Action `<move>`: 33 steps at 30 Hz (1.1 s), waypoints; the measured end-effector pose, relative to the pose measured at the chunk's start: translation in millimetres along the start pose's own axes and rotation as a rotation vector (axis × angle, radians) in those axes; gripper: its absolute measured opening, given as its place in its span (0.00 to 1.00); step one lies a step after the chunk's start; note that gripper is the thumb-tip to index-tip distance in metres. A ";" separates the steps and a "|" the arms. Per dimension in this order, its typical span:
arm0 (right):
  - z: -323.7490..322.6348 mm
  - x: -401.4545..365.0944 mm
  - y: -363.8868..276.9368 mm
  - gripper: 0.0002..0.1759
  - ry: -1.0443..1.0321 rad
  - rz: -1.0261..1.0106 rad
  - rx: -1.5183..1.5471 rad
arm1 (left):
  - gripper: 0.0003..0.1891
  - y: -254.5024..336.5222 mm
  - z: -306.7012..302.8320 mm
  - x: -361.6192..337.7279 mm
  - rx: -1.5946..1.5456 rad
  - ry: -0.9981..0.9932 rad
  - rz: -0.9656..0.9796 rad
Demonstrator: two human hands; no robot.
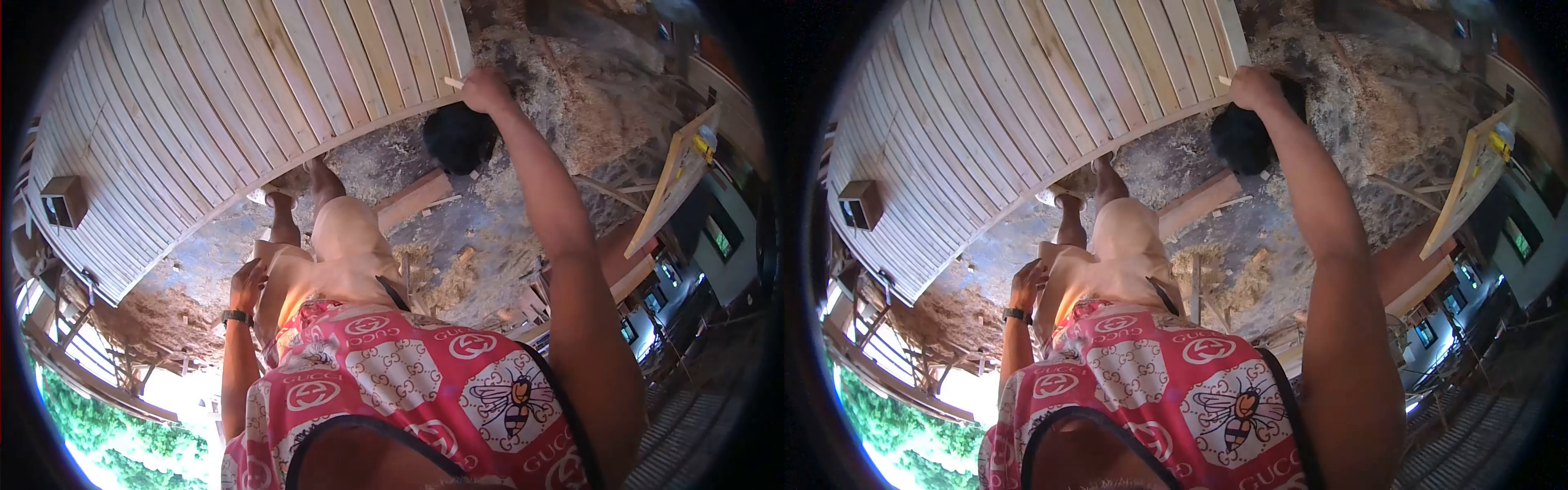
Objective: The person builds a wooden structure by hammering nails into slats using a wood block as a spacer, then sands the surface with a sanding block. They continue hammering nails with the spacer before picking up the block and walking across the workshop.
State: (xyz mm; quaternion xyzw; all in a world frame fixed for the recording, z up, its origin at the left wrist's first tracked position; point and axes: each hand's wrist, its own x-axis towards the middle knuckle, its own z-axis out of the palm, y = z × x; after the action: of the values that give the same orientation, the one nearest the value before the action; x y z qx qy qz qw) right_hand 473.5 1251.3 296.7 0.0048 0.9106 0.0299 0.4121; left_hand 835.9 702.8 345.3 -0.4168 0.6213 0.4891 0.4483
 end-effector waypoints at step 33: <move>38.2 -4.9 -73.3 0.20 0.036 0.092 0.175 | 0.28 2.8 -2.9 -3.5 -0.003 0.060 0.058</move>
State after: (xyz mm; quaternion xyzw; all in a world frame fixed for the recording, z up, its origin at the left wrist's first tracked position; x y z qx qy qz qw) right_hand 506.6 1180.0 271.0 0.0820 0.9158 -0.0307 0.3920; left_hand 833.7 700.7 349.6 -0.4139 0.6456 0.4900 0.4144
